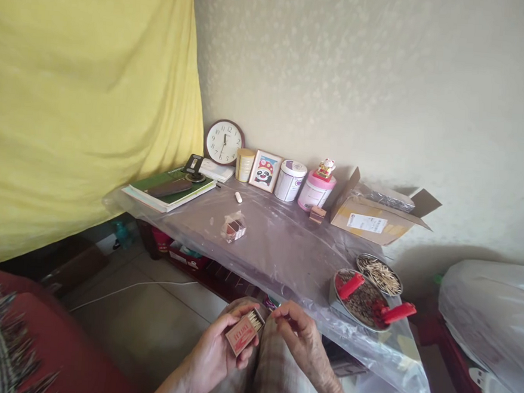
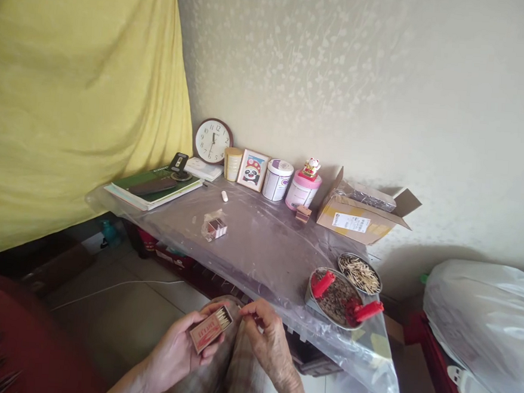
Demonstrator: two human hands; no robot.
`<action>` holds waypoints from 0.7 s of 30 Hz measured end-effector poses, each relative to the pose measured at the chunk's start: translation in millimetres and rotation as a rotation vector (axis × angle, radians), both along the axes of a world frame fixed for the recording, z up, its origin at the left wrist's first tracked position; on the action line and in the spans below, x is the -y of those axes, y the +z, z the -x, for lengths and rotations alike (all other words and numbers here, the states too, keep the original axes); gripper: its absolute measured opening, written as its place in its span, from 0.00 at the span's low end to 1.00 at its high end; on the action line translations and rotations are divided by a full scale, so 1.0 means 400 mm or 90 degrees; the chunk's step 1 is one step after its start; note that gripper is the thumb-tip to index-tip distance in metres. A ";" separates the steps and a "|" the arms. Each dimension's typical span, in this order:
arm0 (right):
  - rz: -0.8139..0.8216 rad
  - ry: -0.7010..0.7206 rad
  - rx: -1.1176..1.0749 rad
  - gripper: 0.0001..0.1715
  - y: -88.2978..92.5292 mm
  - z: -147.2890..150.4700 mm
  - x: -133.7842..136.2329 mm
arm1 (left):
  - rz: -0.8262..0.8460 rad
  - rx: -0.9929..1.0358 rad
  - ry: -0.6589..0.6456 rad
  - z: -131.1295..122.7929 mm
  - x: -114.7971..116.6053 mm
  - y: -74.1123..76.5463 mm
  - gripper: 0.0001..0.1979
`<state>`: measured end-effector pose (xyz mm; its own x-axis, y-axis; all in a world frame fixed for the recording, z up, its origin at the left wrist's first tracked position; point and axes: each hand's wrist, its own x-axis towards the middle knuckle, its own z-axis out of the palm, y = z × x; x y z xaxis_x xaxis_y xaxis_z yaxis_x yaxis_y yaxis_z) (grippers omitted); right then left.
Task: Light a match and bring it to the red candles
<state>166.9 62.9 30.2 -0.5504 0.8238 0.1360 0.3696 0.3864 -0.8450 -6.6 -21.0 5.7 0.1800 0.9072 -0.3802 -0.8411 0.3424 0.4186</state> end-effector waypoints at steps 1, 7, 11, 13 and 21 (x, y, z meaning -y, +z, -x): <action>0.028 -0.024 -0.030 0.10 -0.012 0.003 0.007 | -0.009 0.001 0.006 -0.002 0.000 0.003 0.19; 0.134 -0.081 -0.214 0.10 -0.039 0.018 0.039 | -0.053 -0.005 0.047 -0.013 0.000 0.021 0.17; 0.034 -0.150 -0.257 0.10 -0.038 0.022 0.042 | -0.053 -0.027 0.074 -0.016 -0.005 0.024 0.16; -0.007 -0.174 -0.285 0.09 -0.040 0.025 0.041 | -0.044 -0.035 0.090 -0.019 -0.006 0.029 0.16; -0.014 -0.205 -0.243 0.12 -0.048 0.044 0.081 | -0.037 -0.075 0.129 -0.028 -0.014 0.055 0.15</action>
